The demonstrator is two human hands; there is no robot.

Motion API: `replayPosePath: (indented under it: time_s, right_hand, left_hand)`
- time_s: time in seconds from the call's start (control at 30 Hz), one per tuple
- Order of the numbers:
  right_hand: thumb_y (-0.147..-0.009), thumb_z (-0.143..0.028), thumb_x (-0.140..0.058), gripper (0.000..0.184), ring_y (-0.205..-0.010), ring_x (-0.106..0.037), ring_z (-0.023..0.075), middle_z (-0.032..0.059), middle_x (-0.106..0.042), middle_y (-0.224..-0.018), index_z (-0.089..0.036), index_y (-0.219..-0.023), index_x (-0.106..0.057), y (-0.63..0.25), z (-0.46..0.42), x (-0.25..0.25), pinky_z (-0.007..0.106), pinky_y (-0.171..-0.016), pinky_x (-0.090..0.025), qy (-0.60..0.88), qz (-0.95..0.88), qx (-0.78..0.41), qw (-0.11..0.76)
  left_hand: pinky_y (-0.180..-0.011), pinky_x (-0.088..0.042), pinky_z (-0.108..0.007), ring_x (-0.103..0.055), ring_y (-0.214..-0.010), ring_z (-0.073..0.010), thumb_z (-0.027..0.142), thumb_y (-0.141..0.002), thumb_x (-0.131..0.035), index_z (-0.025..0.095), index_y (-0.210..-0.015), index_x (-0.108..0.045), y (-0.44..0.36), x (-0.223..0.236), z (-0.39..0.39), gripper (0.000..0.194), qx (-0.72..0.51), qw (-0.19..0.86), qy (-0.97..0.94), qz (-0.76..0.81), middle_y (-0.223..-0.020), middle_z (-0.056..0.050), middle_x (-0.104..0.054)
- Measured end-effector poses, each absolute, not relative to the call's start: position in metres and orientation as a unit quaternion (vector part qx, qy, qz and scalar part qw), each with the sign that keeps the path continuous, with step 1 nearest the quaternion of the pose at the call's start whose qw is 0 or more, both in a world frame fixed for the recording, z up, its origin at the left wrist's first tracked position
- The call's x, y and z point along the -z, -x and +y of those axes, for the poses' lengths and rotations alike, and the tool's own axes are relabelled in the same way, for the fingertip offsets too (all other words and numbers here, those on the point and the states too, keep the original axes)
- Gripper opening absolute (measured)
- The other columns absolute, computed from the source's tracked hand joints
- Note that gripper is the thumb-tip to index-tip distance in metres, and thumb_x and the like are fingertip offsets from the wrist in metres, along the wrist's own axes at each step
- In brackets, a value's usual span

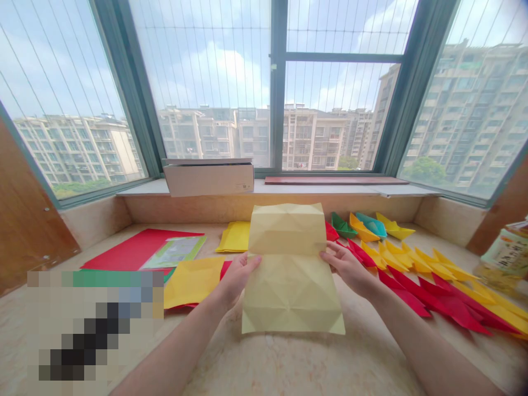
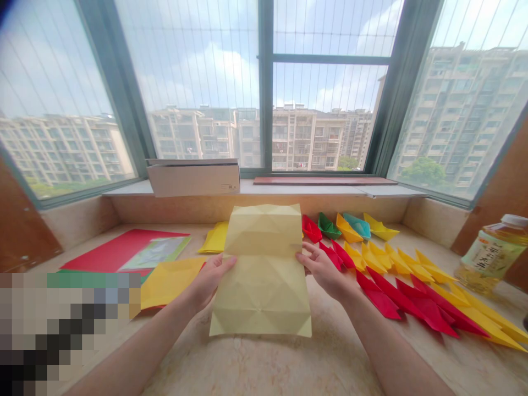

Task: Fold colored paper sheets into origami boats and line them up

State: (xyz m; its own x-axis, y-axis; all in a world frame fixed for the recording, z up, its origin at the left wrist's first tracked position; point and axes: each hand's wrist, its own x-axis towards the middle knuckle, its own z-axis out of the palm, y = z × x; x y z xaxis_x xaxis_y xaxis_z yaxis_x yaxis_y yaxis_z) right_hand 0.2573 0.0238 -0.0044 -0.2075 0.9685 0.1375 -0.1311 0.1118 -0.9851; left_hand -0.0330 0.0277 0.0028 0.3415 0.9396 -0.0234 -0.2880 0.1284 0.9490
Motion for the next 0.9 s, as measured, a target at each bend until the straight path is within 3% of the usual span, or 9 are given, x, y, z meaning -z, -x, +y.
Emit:
replayPosePath:
  time_s: [0.2, 0.4, 0.6, 0.67, 0.8, 0.9]
  right_hand:
    - [-0.084, -0.041, -0.068, 0.046, -0.1, -0.07, 0.0278, 0.0083, -0.072, -0.113, -0.025, -0.125, -0.056, -0.256, 0.024, 0.006, 0.038, -0.077, -0.058, 0.388, -0.529, -0.54, 0.528]
    - [-0.085, -0.037, -0.061, 0.048, -0.109, -0.066, 0.0286, 0.0068, -0.069, -0.12, -0.028, -0.13, -0.05, -0.241, 0.026, 0.008, 0.042, -0.084, -0.057, 0.346, -0.472, -0.5, 0.638]
    - [-0.083, -0.028, -0.059, 0.057, -0.112, -0.064, 0.0296, 0.0039, -0.064, -0.13, -0.031, -0.137, -0.042, -0.225, 0.023, 0.011, 0.043, -0.087, -0.056, 0.348, -0.427, -0.512, 0.659]
    - [-0.083, -0.027, -0.058, 0.058, -0.113, -0.064, 0.0297, 0.003, -0.063, -0.132, -0.032, -0.138, -0.04, -0.222, 0.023, 0.013, 0.043, -0.087, -0.057, 0.353, -0.405, -0.506, 0.675]
    - [-0.082, -0.026, -0.059, 0.06, -0.114, -0.063, 0.0299, 0.0014, -0.065, -0.129, -0.035, -0.139, -0.04, -0.221, 0.021, 0.015, 0.044, -0.091, -0.055, 0.342, -0.4, -0.507, 0.682]
    - [-0.086, -0.034, -0.057, 0.055, -0.114, -0.064, 0.0314, 0.0052, -0.069, -0.123, -0.03, -0.139, -0.043, -0.222, 0.018, 0.011, 0.047, -0.093, -0.054, 0.349, -0.432, -0.517, 0.651]
  left_hand:
    - [-0.078, -0.057, -0.035, -0.073, -0.087, -0.0277, 0.031, -0.084, -0.068, 0.012, -0.118, -0.065, 0.03, -0.013, 0.02, 0.04, -0.483, 0.679, -0.439, 0.337, -0.101, -0.013, -0.076]
    - [-0.094, -0.051, -0.045, -0.066, -0.108, -0.033, 0.049, -0.089, -0.054, 0.015, -0.132, -0.057, 0.03, -0.018, 0.017, 0.054, -0.522, 0.729, -0.377, 0.23, -0.117, -0.013, -0.071]
    - [-0.109, -0.039, -0.045, -0.049, -0.131, -0.035, 0.064, -0.083, -0.056, 0.015, -0.138, -0.052, 0.021, -0.006, 0.01, 0.073, -0.568, 0.714, -0.389, 0.132, -0.134, -0.014, -0.061]
    - [-0.112, -0.037, -0.044, -0.047, -0.133, -0.0333, 0.057, -0.082, -0.064, 0.019, -0.141, -0.048, 0.014, -0.003, 0.005, 0.072, -0.562, 0.705, -0.413, 0.125, -0.139, -0.012, -0.057]
    - [-0.108, -0.044, -0.039, -0.051, -0.131, -0.0289, 0.024, -0.08, -0.073, 0.027, -0.14, -0.049, 0.003, 0.001, -0.001, 0.064, -0.543, 0.676, -0.423, 0.262, -0.134, -0.007, -0.062]
    - [-0.097, -0.054, -0.037, -0.055, -0.126, -0.0291, 0.018, -0.079, -0.072, 0.027, -0.135, -0.054, 0.003, 0.003, 0.0, 0.059, -0.543, 0.654, -0.405, 0.337, -0.133, -0.005, -0.063]
